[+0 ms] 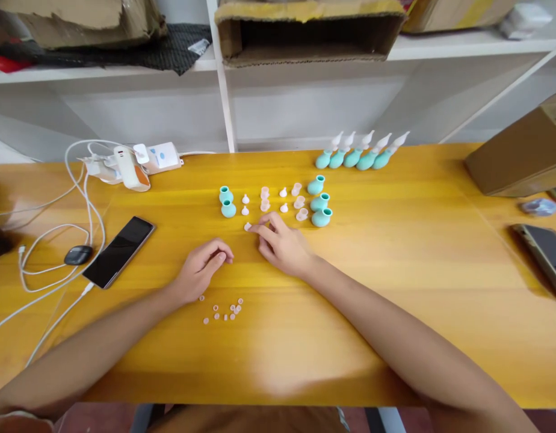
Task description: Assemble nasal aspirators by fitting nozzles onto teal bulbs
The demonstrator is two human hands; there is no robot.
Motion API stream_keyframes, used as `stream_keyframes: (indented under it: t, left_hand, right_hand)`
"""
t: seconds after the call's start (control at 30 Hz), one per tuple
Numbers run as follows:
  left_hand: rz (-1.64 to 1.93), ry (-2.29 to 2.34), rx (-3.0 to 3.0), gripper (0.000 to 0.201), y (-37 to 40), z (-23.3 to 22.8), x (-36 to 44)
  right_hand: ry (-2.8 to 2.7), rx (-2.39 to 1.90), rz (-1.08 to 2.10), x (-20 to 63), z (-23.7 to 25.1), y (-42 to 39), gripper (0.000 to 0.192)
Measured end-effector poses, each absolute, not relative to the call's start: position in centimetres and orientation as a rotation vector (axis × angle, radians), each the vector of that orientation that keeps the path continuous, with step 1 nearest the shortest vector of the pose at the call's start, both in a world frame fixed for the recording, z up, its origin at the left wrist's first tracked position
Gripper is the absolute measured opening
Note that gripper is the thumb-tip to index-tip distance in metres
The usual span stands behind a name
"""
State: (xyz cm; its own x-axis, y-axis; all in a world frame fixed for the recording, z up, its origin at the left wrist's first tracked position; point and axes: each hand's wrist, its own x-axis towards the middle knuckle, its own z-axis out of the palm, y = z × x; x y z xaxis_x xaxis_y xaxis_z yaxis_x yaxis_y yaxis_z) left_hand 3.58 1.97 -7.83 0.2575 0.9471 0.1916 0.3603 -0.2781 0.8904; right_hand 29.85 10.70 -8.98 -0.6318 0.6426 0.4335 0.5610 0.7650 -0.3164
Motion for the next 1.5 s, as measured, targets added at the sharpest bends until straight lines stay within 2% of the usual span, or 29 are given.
stream_keyframes:
  t: [0.27, 0.6, 0.87, 1.33, 1.5]
  left_hand:
    - [0.826, 1.119, 2.028, 0.013, 1.94, -7.35, 4.03]
    - [0.545, 0.777, 2.482, 0.018, 1.53, -7.78, 3.94]
    - [0.519, 0.767, 2.488, 0.013, 1.54, -7.51, 4.14]
    - [0.533, 0.775, 2.415, 0.007, 1.62, -7.44, 4.13]
    - [0.624, 0.816, 2.138, 0.013, 1.76, -7.34, 3.91]
  right_hand:
    - [-2.604, -0.891, 0.194, 29.68, -9.13, 10.85, 0.049]
    - [-2.521, -0.701, 0.181, 29.82, -9.38, 10.92, 0.030]
    - [-2.522, -0.711, 0.129, 29.86, -9.53, 10.99, 0.023]
    - [-2.508, -0.643, 0.150, 29.97, -9.60, 11.16, 0.022]
    - [-2.420, -0.644, 0.379, 29.86, -9.35, 10.98, 0.024]
